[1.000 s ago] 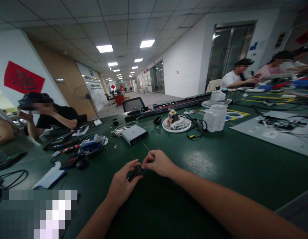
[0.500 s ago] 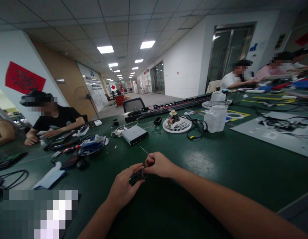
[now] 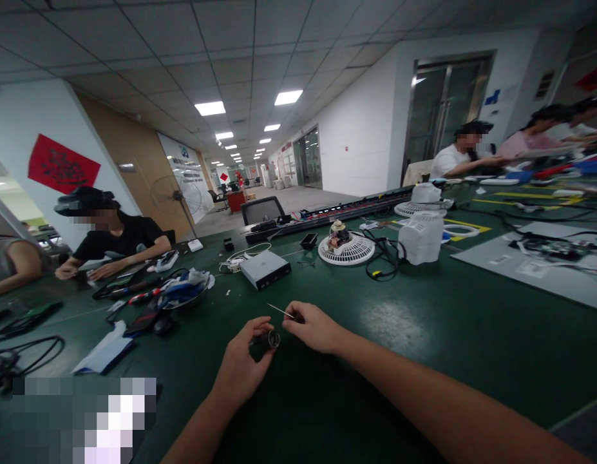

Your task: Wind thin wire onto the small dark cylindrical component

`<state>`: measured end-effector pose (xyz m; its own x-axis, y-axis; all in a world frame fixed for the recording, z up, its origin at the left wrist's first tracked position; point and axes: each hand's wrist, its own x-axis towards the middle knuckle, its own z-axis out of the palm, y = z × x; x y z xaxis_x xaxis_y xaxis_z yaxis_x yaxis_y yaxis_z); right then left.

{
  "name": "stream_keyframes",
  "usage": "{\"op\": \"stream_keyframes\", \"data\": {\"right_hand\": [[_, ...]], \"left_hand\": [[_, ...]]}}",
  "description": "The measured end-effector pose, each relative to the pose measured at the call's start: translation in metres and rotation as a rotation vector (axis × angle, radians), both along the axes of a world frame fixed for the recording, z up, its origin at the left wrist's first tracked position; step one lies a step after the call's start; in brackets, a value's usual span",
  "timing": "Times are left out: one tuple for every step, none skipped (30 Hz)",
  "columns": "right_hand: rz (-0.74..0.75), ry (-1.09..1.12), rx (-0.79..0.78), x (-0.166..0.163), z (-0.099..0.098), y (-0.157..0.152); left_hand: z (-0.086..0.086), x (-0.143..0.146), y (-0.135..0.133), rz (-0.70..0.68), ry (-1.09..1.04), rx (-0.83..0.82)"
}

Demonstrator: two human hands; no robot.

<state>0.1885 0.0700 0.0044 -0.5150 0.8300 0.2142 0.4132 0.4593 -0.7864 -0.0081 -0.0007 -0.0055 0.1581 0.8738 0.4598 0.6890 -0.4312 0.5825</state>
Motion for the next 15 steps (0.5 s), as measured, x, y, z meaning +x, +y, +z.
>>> {"op": "stream_keyframes", "data": {"right_hand": [[-0.001,-0.061,0.082,0.004,0.002,0.002],[0.007,-0.139,0.191,0.008,0.004,0.004],[0.034,-0.222,0.291,0.013,0.006,0.005],[0.073,-0.284,0.356,0.016,0.008,0.006],[0.116,-0.321,0.387,0.019,0.010,0.006],[0.149,-0.335,0.409,0.021,0.011,0.006],[0.173,-0.338,0.419,0.022,0.012,0.005],[0.189,-0.336,0.424,0.022,0.013,0.004],[0.195,-0.335,0.432,0.021,0.014,0.003],[0.193,-0.339,0.440,0.019,0.014,0.002],[0.185,-0.347,0.450,0.018,0.014,0.000],[0.172,-0.358,0.460,0.016,0.014,-0.001],[0.154,-0.369,0.472,0.015,0.014,-0.002],[0.133,-0.380,0.484,0.015,0.014,-0.003],[0.117,-0.393,0.493,0.015,0.015,-0.004]], "left_hand": [[0.000,-0.001,0.001,0.019,-0.004,0.003],[0.000,-0.003,0.002,0.046,-0.009,0.004],[0.000,-0.004,0.004,0.078,-0.015,0.002],[-0.001,-0.006,0.005,0.112,-0.023,-0.001],[-0.001,-0.007,0.006,0.141,-0.031,-0.004],[-0.002,-0.008,0.007,0.160,-0.038,-0.008],[-0.002,-0.009,0.008,0.168,-0.042,-0.013],[-0.003,-0.009,0.008,0.165,-0.043,-0.017],[-0.002,-0.009,0.008,0.155,-0.040,-0.021],[-0.002,-0.008,0.007,0.142,-0.035,-0.023],[-0.001,-0.007,0.006,0.128,-0.028,-0.024],[0.000,-0.006,0.006,0.116,-0.022,-0.025],[0.001,-0.005,0.004,0.105,-0.017,-0.025],[0.002,-0.003,0.004,0.096,-0.013,-0.026],[0.002,-0.003,0.003,0.090,-0.008,-0.029]]}}
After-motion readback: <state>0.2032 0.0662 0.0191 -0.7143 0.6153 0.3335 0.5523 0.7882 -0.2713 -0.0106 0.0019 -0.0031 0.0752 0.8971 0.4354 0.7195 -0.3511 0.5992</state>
